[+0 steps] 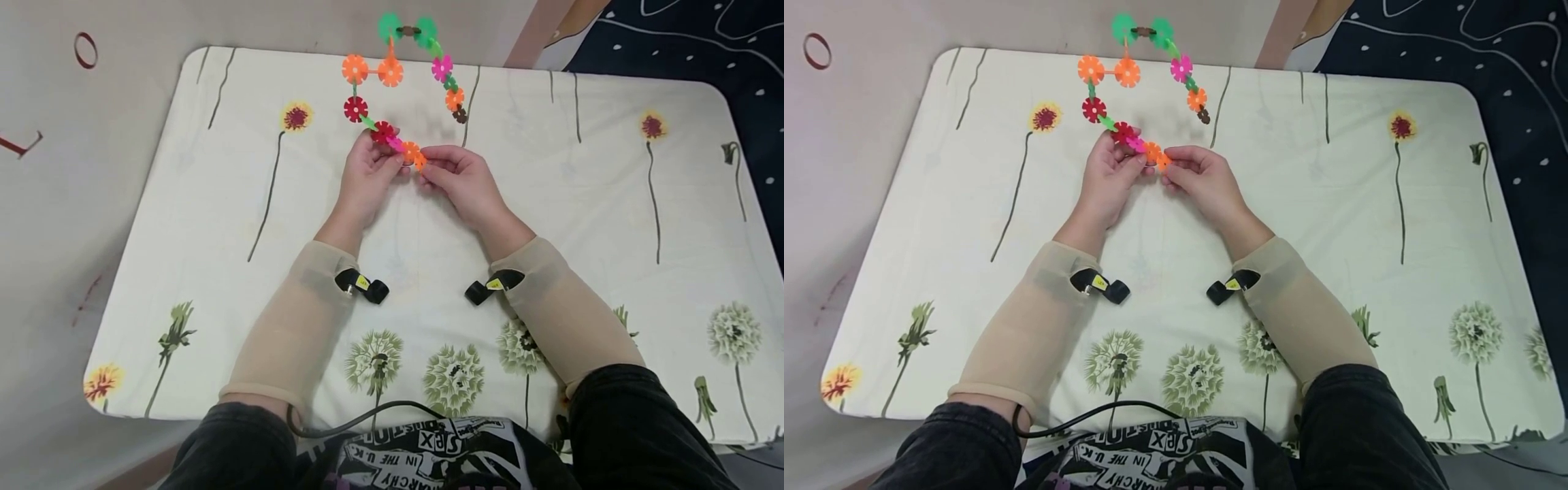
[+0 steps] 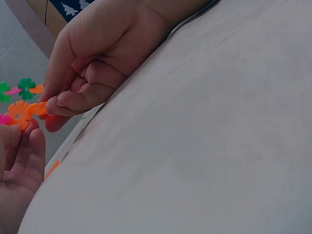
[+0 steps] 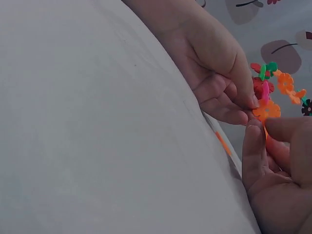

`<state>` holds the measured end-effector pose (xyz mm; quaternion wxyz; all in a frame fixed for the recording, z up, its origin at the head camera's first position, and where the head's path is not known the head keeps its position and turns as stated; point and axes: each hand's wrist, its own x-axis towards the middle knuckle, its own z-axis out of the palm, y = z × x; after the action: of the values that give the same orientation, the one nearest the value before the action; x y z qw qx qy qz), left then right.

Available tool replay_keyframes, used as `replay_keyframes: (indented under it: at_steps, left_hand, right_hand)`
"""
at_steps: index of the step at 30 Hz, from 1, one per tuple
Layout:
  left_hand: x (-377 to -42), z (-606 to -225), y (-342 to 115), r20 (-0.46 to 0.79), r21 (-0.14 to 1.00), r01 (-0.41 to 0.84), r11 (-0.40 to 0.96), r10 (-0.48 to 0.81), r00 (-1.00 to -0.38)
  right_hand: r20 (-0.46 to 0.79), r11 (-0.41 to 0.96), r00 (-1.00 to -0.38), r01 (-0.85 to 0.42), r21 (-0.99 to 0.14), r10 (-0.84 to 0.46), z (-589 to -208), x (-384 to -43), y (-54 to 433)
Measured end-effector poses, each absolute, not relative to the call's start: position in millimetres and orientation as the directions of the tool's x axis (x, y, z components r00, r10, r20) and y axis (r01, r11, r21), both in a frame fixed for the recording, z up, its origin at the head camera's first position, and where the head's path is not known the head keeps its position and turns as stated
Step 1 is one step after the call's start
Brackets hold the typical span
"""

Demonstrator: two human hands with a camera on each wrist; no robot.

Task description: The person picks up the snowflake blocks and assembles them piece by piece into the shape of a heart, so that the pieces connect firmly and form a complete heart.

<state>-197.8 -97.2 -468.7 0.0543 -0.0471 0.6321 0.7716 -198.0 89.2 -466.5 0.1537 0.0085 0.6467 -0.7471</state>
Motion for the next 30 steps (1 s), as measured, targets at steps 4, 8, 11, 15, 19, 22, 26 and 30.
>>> replay_keyframes:
  at_steps: [4, 8, 11, 15, 19, 22, 26, 30]
  left_hand:
    - [-197, -469, -97, -0.144, 0.977, -0.147, -0.154, 0.028, -0.989]
    - [-197, -469, -97, -0.132, 0.987, -0.136, -0.089, 0.045, -0.99]
    - [-195, -469, -97, -0.119, 0.99, -0.122, -0.065, 0.055, -0.991]
    - [-194, -467, -97, -0.125, 0.992, -0.127, -0.026, 0.066, -0.99]
    - [-193, -466, -95, -0.12, 0.993, -0.118, 0.025, 0.076, -0.99]
    - [-192, -464, -94, -0.124, 0.992, -0.122, 0.027, 0.074, -0.99]
    - [-190, -458, -94, -0.144, 0.989, -0.145, -0.009, 0.047, -0.988]
    - [-187, -448, -95, -0.145, 0.986, -0.143, -0.085, -0.024, -0.989]
  right_hand:
    - [-0.173, -0.019, -0.957, 0.183, -0.983, -0.231, -468, -198, 90]
    - [-0.156, 0.03, -0.964, 0.153, -0.988, -0.217, -468, -198, 91]
    - [-0.175, 0.08, -0.965, 0.162, -0.984, -0.194, -467, -198, 91]
    - [-0.226, 0.14, -0.96, 0.204, -0.969, -0.167, -466, -198, 91]
    - [-0.239, 0.152, -0.958, 0.216, -0.964, -0.155, -466, -198, 91]
    - [-0.213, 0.116, -0.966, 0.196, -0.974, -0.15, -467, -196, 91]
    - [-0.119, 0.142, -0.979, 0.096, -0.985, -0.165, -469, -195, 89]
    - [0.028, 0.28, -0.977, -0.087, -0.956, -0.21, -472, -194, 88]
